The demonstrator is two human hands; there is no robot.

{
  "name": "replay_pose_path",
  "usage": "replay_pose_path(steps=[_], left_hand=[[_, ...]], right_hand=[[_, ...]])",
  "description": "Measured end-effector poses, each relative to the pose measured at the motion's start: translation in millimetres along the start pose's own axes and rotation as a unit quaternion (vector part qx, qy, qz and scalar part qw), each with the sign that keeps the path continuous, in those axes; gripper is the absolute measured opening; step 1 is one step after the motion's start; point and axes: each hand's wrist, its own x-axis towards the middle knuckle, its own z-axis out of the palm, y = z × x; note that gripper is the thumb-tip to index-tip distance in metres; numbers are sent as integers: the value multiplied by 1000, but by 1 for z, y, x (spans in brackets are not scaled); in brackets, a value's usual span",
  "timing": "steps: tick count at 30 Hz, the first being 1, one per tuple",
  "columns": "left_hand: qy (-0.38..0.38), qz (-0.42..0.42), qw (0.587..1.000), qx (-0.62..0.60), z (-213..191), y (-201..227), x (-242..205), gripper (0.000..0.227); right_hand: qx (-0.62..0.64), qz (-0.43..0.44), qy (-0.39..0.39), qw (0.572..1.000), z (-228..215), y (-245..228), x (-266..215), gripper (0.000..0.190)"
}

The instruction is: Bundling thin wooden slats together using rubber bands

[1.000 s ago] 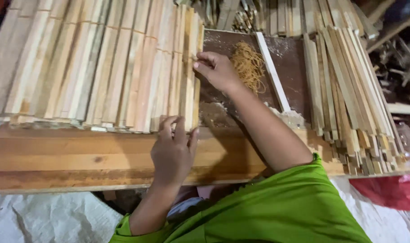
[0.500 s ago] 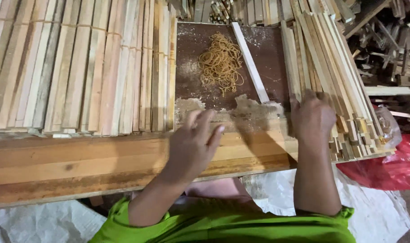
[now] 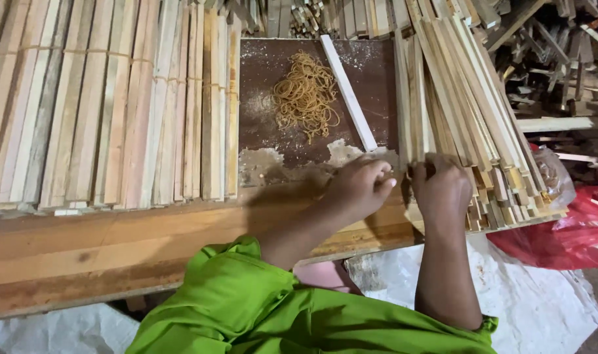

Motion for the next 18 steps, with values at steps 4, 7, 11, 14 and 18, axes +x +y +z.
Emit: replay_pose_path(steps=[4, 7, 11, 14, 18], left_hand=[[94, 67, 987, -110, 8, -25, -9, 20], [60, 56, 964, -253, -13, -17, -10, 21], [57, -51, 943, -325, -36, -3, -3, 37], [84, -146, 875, -454, -38, -14, 11, 40], [132, -282, 790, -528, -62, -20, 22, 30]], right_hand=[[71, 41, 51, 995, -17, -13, -13, 14], [313, 29, 184, 931, -48, -45, -31, 12], [575, 42, 127, 807, -54, -87, -63, 12], [596, 13, 36, 802, -61, -115, -87, 16], [339, -60, 106, 933, -27, -85, -77, 12]])
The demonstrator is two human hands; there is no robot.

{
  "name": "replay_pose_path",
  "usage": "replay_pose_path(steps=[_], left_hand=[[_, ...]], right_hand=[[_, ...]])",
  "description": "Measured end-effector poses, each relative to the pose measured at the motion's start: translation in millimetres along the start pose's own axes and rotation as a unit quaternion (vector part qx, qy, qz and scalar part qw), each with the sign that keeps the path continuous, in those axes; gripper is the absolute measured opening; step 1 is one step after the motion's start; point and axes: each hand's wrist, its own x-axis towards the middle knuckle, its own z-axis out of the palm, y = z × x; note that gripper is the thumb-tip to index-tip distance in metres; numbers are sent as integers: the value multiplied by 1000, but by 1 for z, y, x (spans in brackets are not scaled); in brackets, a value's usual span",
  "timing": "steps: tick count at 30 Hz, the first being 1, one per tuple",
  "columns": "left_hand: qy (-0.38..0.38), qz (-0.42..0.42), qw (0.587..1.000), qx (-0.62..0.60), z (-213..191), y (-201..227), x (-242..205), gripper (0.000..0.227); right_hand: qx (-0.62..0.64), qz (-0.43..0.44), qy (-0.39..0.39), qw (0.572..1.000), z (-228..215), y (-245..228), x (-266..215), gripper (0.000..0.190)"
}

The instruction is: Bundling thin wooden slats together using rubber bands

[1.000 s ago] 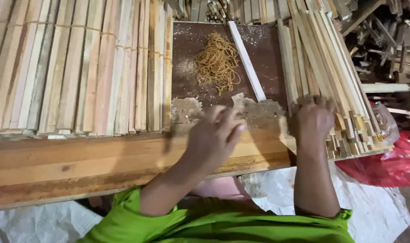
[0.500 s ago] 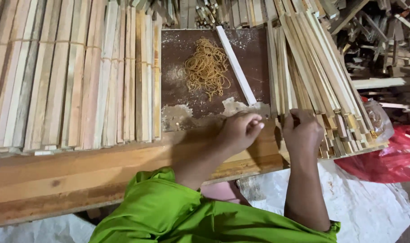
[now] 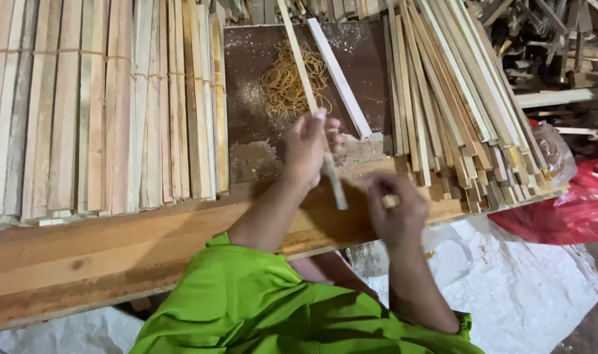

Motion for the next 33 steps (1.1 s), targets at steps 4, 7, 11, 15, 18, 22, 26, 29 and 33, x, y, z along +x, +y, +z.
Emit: replay_pose_path(steps=[4, 7, 11, 15, 18, 22, 26, 29, 33], left_hand=[[38, 29, 999, -17, -4, -9, 15, 26], [32, 31, 998, -40, -4, -15, 18, 26], [-25, 31, 988, -146, -12, -30, 24, 29], [-50, 18, 983, -176, -14, -40, 32, 39], [-38, -1, 989, -146, -11, -29, 25, 39], [-60, 2, 992, -110, -14, -32, 28, 36], [-82, 17, 976, -199, -10, -33, 33, 32], [-101, 16, 975, -199, -10, -23, 26, 29], [-115, 54, 978, -163, -6, -16, 16, 22]], right_hand=[[-193, 0, 40, 980, -42, 13, 32, 28], [-298, 152, -50, 941, -41, 53, 31, 39], [-68, 130, -10, 989, -39, 46, 28, 25], [370, 249, 32, 895, -32, 0, 29, 28], [431, 280, 24, 857, -11, -46, 20, 26], [393, 225, -28, 891, 12, -57, 3, 35], [311, 217, -78, 922, 17, -69, 4, 39], [313, 226, -93, 918, 21, -59, 0, 39], [396, 266, -85, 875, 27, -55, -3, 39]])
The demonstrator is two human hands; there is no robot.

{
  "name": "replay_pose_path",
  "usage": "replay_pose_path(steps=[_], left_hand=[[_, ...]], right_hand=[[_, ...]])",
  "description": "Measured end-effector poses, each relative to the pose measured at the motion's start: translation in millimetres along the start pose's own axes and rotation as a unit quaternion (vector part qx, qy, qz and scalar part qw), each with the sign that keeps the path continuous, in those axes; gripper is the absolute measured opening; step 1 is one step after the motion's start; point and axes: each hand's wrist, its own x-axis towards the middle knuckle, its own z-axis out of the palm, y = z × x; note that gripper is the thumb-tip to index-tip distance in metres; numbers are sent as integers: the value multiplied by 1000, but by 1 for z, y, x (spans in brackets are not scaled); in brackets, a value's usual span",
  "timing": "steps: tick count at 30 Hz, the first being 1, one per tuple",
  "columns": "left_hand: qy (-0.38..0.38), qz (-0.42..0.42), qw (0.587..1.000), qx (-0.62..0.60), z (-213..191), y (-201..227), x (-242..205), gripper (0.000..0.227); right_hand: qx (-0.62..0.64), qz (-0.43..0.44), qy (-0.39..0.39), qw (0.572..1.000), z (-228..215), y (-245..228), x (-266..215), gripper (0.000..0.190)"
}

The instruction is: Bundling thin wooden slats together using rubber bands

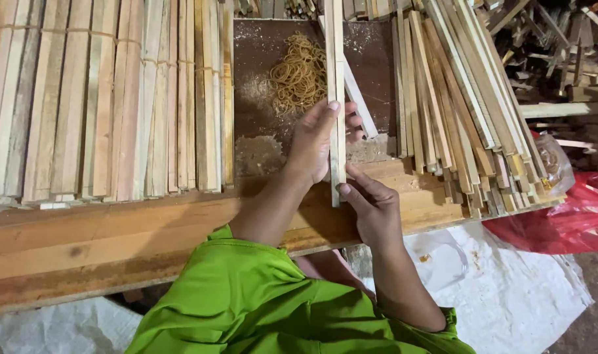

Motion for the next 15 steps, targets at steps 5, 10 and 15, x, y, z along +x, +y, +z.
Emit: replay_pose_path(steps=[5, 10, 15], left_hand=[[-2, 31, 997, 76, -3, 7, 5, 30], [-4, 38, 996, 85, -1, 12, 4, 36], [-1, 87, 987, 139, 6, 13, 2, 42]], right_hand=[[25, -4, -25, 999, 5, 4, -4, 42], [32, -14, -41, 999, 11, -8, -11, 41], [29, -26, -87, 995, 11, -5, -14, 61]])
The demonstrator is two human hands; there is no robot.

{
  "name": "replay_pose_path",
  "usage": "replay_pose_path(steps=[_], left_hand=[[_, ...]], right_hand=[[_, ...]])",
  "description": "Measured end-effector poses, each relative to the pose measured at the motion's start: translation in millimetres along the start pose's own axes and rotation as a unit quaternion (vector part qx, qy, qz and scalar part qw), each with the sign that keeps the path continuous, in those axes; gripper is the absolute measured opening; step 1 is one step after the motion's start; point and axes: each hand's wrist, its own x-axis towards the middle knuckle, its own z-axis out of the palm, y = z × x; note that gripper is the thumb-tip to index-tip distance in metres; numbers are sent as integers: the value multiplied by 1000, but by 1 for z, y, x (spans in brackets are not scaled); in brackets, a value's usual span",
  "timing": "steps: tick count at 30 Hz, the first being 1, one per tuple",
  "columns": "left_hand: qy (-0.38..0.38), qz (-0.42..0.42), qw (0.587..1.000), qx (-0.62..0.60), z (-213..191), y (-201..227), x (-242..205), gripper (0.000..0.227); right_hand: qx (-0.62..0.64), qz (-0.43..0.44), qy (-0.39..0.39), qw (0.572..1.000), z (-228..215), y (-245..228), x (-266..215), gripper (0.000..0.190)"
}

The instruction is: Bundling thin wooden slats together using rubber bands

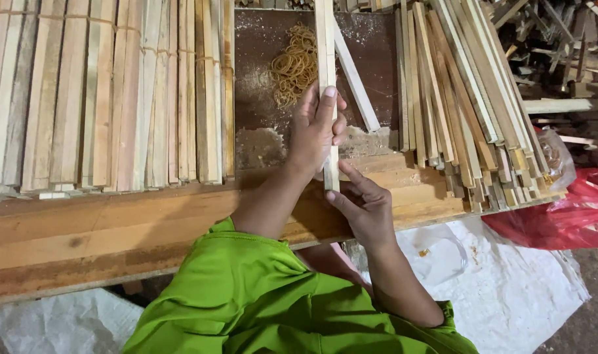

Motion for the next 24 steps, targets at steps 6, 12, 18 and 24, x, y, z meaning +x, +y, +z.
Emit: replay_pose_path(steps=[6, 12, 18, 24], left_hand=[[-1, -1, 1000, 9, 1, 0, -2, 39], [-11, 3, 1000, -9, 1, 5, -4, 39], [-28, 4, 998, -50, -6, -5, -2, 39], [-33, 4, 999, -28, 1, 11, -8, 36]], right_hand=[[1, 26, 4, 1000, -6, 5, 1, 60], [37, 16, 16, 999, -11, 24, 1, 56], [58, 26, 25, 998, -9, 23, 0, 55], [35, 10, 16, 999, 0, 7, 1, 56]])
